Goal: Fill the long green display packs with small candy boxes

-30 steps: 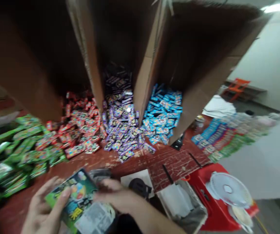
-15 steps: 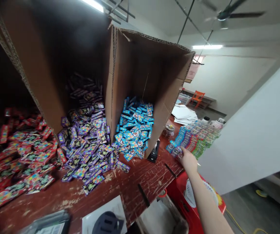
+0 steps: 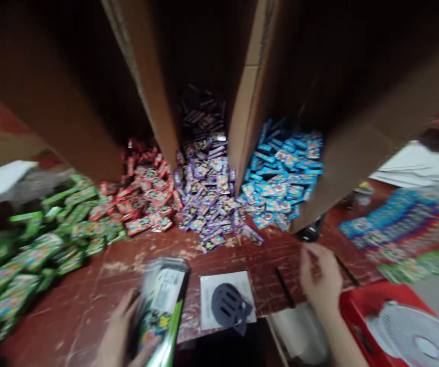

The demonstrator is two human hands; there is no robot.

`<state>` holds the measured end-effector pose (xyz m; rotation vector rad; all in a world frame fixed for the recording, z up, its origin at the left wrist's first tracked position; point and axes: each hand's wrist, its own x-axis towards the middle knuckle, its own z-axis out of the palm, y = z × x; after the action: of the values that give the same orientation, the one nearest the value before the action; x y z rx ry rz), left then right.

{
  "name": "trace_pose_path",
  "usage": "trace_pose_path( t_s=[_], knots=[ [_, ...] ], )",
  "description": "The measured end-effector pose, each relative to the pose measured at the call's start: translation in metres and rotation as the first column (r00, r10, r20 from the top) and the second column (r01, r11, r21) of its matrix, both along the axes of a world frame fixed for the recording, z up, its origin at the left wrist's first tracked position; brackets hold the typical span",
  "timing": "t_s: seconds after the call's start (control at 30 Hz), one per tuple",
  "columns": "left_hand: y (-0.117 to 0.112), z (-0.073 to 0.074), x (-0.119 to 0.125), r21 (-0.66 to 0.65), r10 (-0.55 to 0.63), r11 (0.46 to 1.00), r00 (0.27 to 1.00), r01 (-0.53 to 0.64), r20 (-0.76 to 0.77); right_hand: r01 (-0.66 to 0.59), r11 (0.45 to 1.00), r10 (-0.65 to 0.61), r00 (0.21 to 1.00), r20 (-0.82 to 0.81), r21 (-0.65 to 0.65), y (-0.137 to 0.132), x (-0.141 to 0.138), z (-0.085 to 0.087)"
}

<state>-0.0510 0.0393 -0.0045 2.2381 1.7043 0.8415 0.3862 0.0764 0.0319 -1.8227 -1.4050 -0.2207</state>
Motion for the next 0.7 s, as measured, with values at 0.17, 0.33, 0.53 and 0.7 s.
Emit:
trace_pose_path(
  t_s=[0.17, 0.33, 0.53, 0.7],
  knots=[
    [-0.013, -0.014, 0.002, -0.118, 0.006, 0.993, 0.983, -0.028, -0.183, -0.793, 0.566, 0.686, 0.604, -0.406, -0.225, 0.038, -0.227, 0.014],
    [-0.017, -0.014, 0.002, -0.111, 0.039, 0.992, 0.992, -0.052, -0.116, -0.8, 0.436, 0.619, 0.599, -0.508, -0.412, 0.089, -0.292, 0.004],
    [-0.009, 0.002, 0.005, -0.088, 0.062, 0.994, 0.992, -0.072, -0.106, -0.916, 0.135, 0.608, 0.378, -0.698, -0.378, 0.084, -0.289, 0.006],
    [0.005, 0.046, 0.002, -0.085, 0.023, 0.996, 0.999, -0.021, 0.022, -0.967, 0.218, 0.513, 0.227, -0.828, -0.13, 0.05, -0.288, 0.039]
  ],
)
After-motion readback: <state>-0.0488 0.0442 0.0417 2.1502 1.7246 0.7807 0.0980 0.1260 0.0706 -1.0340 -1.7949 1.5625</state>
